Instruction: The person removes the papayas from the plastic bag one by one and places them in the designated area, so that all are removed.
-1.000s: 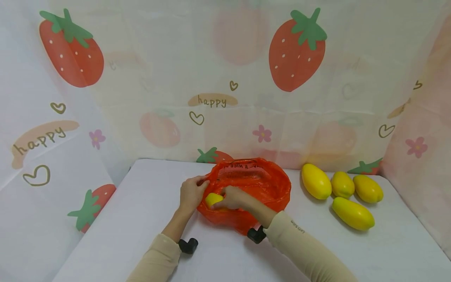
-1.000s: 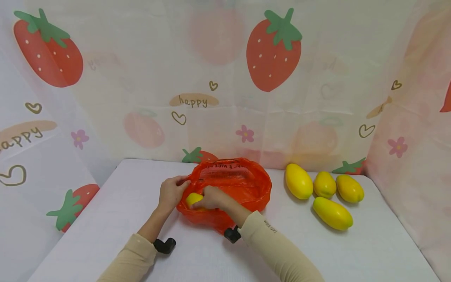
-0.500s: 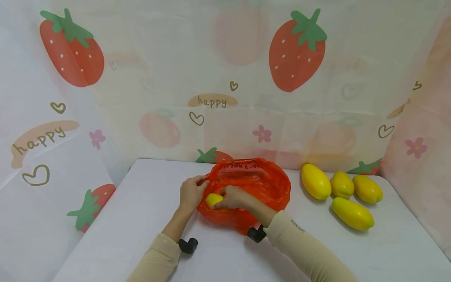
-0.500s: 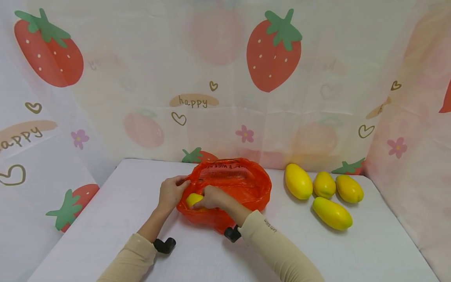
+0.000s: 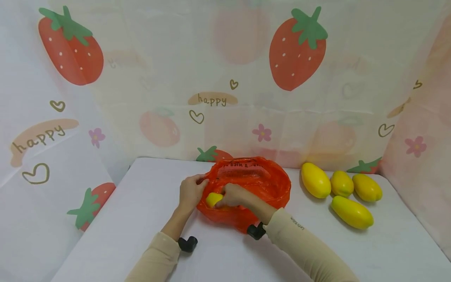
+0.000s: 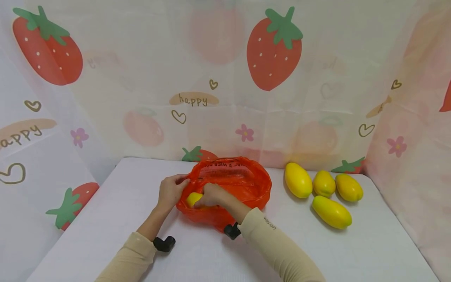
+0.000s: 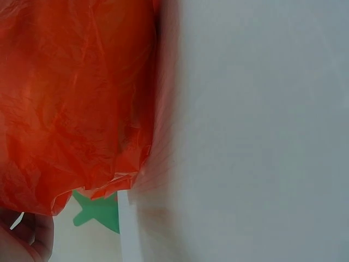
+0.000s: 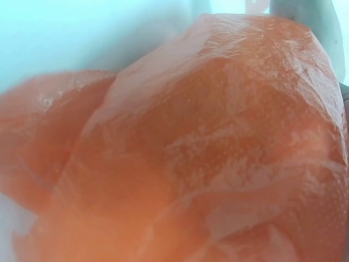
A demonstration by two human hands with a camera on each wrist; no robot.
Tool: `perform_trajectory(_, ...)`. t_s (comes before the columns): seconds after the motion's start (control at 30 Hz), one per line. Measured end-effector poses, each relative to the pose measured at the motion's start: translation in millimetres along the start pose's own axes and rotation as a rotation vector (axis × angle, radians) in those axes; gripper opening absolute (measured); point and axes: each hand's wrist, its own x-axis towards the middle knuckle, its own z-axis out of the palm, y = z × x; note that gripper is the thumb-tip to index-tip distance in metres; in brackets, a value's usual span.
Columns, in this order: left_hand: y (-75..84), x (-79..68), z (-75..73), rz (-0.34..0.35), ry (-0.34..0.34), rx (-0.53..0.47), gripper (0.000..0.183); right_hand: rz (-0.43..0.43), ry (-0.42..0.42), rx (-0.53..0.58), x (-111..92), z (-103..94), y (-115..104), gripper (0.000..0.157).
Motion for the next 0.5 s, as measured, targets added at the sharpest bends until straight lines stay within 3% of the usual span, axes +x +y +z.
perform_trajectory(0.3, 0.3, -0.5, -0.6, -0.006, 0.005, 0.000, 0.024, 0.021, 0.012, 0.014, -2.9, -2.9, 1.3, 0.043)
perform_trajectory(0.5, 0.8, -1.2, -0.3, -0.015, 0.004, 0.006, 0.024, 0.015, 0.014, 0.047, -6.8, -9.7, 2.3, 0.046)
